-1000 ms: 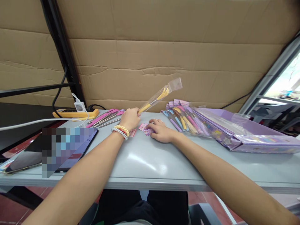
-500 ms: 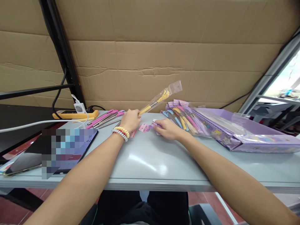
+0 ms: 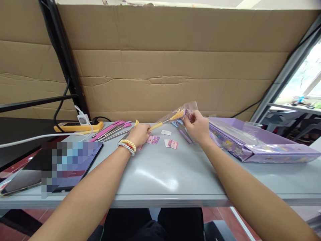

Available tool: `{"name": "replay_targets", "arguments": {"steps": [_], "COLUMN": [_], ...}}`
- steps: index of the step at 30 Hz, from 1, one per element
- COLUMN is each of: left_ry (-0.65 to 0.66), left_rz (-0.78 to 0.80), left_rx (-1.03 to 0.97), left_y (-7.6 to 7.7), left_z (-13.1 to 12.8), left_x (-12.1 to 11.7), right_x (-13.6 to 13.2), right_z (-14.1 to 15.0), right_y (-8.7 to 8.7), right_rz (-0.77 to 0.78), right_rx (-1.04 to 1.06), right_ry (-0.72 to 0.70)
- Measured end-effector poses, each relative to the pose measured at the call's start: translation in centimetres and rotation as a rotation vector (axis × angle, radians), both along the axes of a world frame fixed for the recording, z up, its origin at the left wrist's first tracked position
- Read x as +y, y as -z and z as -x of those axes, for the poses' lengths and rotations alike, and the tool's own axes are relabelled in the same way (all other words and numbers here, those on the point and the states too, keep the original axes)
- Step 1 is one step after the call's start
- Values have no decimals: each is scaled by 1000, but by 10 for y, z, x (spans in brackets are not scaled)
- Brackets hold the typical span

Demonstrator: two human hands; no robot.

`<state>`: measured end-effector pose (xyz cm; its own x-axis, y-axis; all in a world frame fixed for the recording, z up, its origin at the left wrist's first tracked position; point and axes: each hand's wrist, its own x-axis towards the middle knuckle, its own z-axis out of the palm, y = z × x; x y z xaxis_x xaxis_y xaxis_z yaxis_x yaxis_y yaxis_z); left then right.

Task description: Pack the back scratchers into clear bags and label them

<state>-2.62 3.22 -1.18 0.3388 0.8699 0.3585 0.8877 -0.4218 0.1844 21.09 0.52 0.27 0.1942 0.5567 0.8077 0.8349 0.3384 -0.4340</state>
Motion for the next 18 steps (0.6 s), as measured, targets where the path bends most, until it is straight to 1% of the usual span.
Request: {"name": "replay_targets", "arguments": {"steps": [5, 9, 13, 18], "left_ry": [15, 21, 27, 20], "left_rz": [-14, -12, -6, -1], "left_rx": [23, 25, 15, 13], "left_y": [2, 1, 0, 1], "left_z": [1, 0, -1, 0], "left_x": [1, 0, 0, 1], "right_x": [2, 2, 5, 5], "right_z": [-7, -12, -15, -16], "right_y": [-3, -5, -6, -9], "right_rz": [-23, -97, -127, -97], "right_rx": [-102, -112, -33, 156], "right_ry": [164, 225, 197, 116]}}
